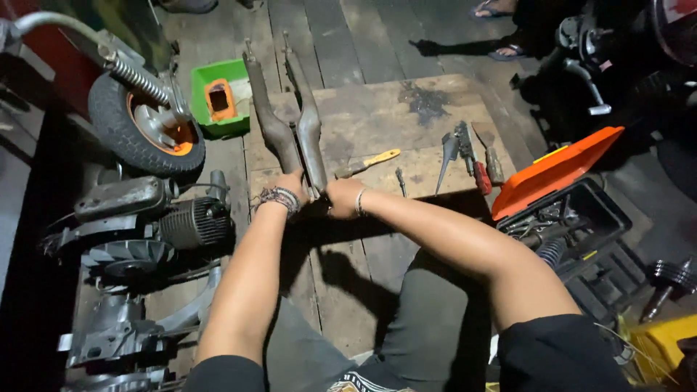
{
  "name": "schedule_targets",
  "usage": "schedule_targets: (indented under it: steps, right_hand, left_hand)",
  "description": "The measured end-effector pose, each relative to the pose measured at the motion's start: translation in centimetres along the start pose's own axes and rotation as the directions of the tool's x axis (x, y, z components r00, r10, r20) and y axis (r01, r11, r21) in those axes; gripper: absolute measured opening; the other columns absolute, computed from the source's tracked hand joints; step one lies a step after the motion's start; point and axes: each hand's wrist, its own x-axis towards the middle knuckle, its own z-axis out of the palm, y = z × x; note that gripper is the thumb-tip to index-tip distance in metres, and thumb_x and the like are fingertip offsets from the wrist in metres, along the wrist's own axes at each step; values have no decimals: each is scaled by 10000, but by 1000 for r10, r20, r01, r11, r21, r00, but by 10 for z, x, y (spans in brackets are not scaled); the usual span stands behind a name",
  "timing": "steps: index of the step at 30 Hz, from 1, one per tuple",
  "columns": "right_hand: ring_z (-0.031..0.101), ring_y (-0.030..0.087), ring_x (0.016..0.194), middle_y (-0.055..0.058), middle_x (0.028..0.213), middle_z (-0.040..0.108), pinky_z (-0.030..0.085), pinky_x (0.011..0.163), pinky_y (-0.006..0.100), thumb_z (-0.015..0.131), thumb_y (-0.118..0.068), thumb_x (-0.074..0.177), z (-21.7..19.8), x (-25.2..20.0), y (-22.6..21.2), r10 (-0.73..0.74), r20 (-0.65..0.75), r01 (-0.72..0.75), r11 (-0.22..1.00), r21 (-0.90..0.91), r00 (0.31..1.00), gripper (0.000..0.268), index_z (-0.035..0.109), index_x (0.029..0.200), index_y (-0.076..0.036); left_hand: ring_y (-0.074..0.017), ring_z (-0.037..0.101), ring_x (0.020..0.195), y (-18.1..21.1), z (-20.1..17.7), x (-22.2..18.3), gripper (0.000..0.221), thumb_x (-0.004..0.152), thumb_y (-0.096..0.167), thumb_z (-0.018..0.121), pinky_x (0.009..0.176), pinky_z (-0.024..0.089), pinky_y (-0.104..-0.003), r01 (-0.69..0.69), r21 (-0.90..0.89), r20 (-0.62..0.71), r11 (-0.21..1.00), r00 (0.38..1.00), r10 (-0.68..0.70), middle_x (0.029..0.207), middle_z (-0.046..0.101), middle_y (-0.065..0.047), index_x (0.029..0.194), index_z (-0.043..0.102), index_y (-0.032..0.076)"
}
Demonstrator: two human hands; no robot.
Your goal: Aligning two halves of a motorcycle component on a wooden workbench using hands and a screwdriver.
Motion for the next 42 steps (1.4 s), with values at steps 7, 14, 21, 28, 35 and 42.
schedule_targets:
  steps: [7,14,21,28,35,42]
  right_hand:
    - [708,446,1091,256,1093,746,590,923,525,675,-308,837,-15,-1,-3,1,-44,0,1000,26,999,387,748,1039,14]
    - [689,468,1127,317,1148,714,574,938,546,673,-298,881,-13,0,0,-6,-15,6,1000,29,1000,452,694,1139,73]
    - [694,458,1127,263,1116,745,581,937,540,714,-284,841,-39,-42,-28,6,38,-10,996,92,999,385,745,1106,-6]
    - [662,452,1199,279,1218,714,550,1015,543,690,-281,879,-55,-46,-28,41,35,-42,999,24,999,435,703,1207,5]
    - [694,428,1145,245,1154,744,574,962,526,716,-302,829,-28,-19,-8,-2,39,-1,997,77,999,422,742,1174,-59]
    - [665,433,1196,237,1183,745,554,1009,520,719,-321,839,-35,-35,-13,-28,45,24,995,99,999,431,734,1191,-72]
  left_hand:
    - [-354,547,1370,-3,2,7,755,893,378,711,1124,447,-563,35,-23,-28,999,999,-36,1441,602,-195,1570,417,219]
    - [-346,545,1379,8,-9,-12,688,926,355,690,1144,449,-521,22,-35,14,999,1000,-22,1437,604,-200,1543,437,187]
    - [-368,592,1323,-7,0,11,659,898,360,710,1091,499,-523,-14,-58,-6,998,1000,14,1385,638,-205,1494,498,176]
    - [-386,591,1318,0,-11,-13,669,926,309,690,1071,514,-530,-23,-61,-2,998,1000,23,1398,625,-222,1531,455,148]
    - [-402,581,1325,-5,-5,-4,705,918,331,718,1080,507,-533,-37,-77,-4,996,999,37,1420,607,-232,1537,450,125]
    - [-412,598,1301,-7,2,3,695,896,338,754,1062,519,-537,-50,-71,-25,996,999,48,1385,627,-246,1499,496,109]
